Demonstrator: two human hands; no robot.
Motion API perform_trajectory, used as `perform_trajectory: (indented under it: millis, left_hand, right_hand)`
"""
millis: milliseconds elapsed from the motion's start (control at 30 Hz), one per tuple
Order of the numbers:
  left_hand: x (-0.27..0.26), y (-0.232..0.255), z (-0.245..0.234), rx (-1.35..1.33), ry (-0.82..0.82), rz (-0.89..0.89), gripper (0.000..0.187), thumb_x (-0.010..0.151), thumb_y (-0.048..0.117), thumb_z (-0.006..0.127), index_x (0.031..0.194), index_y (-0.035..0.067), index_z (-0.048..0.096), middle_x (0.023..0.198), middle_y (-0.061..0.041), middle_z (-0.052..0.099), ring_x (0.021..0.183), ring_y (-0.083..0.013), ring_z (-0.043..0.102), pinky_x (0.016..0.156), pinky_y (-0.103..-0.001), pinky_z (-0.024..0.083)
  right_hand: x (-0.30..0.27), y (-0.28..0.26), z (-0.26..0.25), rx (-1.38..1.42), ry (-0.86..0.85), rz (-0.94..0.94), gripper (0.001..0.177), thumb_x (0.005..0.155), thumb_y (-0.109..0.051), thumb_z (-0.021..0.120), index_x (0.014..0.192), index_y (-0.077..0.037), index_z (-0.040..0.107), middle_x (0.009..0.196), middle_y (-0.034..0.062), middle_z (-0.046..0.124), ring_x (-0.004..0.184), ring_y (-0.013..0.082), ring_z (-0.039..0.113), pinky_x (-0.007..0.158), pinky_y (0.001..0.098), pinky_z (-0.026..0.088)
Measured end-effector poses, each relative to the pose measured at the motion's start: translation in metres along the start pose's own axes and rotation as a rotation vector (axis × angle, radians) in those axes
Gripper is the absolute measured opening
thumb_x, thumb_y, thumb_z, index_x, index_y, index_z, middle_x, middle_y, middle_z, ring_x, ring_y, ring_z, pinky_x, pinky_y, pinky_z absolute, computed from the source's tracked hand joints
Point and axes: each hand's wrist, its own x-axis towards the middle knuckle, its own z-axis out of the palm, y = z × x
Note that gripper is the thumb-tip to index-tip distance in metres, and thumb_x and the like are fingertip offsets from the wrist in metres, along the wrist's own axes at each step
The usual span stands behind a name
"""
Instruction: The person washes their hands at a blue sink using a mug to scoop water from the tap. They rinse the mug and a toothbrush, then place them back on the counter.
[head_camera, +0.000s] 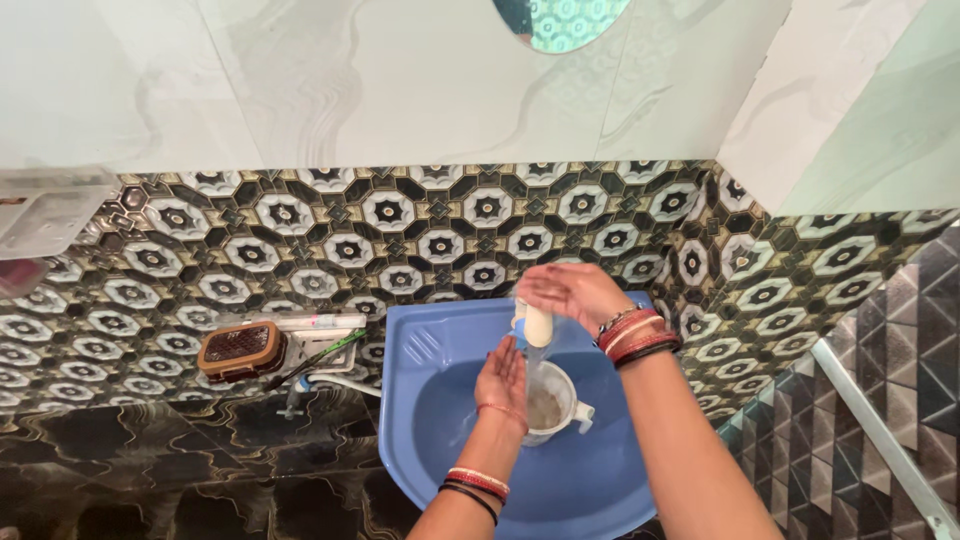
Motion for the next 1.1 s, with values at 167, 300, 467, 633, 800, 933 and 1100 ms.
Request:
perform_trajectory:
  millis: [167,300,467,633,800,933,1100]
  left_hand:
    - [0.007,-0.007,-0.008,0.062,0.036,-0.079,0.051,0.107,0.029,0.035,0.141,-0.003,0.057,0.151,-0.012,0.056,0.139,-0.0234,0.051,0.117,-0.034,0.04]
    - [0.019,-0.02,-0.024,0.002,0.019,-0.075,0.047,0.108,0.026,0.038,0.136,-0.005,0.06,0.146,-0.015,0.06,0.135,-0.0241,0.056,0.115,-0.034,0.044]
    - [0.005,-0.036,-0.011,-0.042,0.057,-0.04,0.043,0.108,0.027,0.042,0.13,-0.002,0.065,0.133,-0.013,0.063,0.126,-0.0249,0.058,0.111,-0.035,0.045]
    - [-0.02,-0.016,0.016,-0.122,0.032,0.045,0.045,0.104,0.03,0.038,0.124,0.001,0.066,0.13,-0.01,0.068,0.126,-0.023,0.061,0.112,-0.036,0.045]
    - [-0.032,-0.001,0.032,-0.095,0.005,0.17,0.042,0.106,0.027,0.043,0.123,-0.004,0.066,0.131,-0.012,0.067,0.128,-0.0207,0.06,0.115,-0.033,0.042]
    - [-0.038,0.01,0.039,-0.113,0.012,0.126,0.04,0.106,0.026,0.046,0.121,-0.005,0.066,0.128,-0.014,0.066,0.124,-0.0232,0.061,0.114,-0.033,0.046]
    - [-0.04,0.01,0.036,-0.104,0.01,0.088,0.042,0.105,0.027,0.045,0.121,-0.005,0.066,0.127,-0.013,0.068,0.12,-0.0205,0.065,0.108,-0.029,0.051]
  right_hand:
    - [-0.012,0.014,-0.01,-0.222,0.266,0.113,0.031,0.102,-0.019,0.056,0.115,0.007,0.068,0.102,0.02,0.072,0.098,0.0332,0.071,0.087,0.0431,0.061]
    - [-0.001,0.109,-0.058,0.252,0.381,0.021,0.03,0.103,-0.02,0.05,0.11,0.002,0.068,0.092,0.0126,0.073,0.09,0.0269,0.07,0.088,0.0417,0.059]
    - [0.018,0.222,-0.055,0.934,0.307,-0.051,0.024,0.102,-0.015,0.049,0.11,0.004,0.063,0.105,0.0157,0.069,0.099,0.0301,0.068,0.097,0.0433,0.055]
    - [0.012,0.222,-0.032,1.144,0.3,-0.138,0.023,0.104,-0.012,0.05,0.114,0.008,0.059,0.113,0.0179,0.065,0.109,0.0325,0.066,0.104,0.0438,0.054]
    - [0.007,0.212,-0.017,1.186,0.307,-0.188,0.028,0.101,-0.008,0.044,0.119,0.01,0.057,0.121,0.0205,0.065,0.118,0.0359,0.063,0.111,0.0483,0.051]
    - [-0.001,0.204,-0.003,1.202,0.257,-0.22,0.033,0.101,-0.009,0.042,0.122,0.013,0.056,0.125,0.0242,0.064,0.124,0.0376,0.061,0.114,0.0476,0.048]
    - [-0.002,0.207,-0.005,1.226,0.219,-0.264,0.031,0.102,-0.009,0.041,0.121,0.01,0.056,0.127,0.0227,0.063,0.126,0.0376,0.061,0.115,0.0476,0.046]
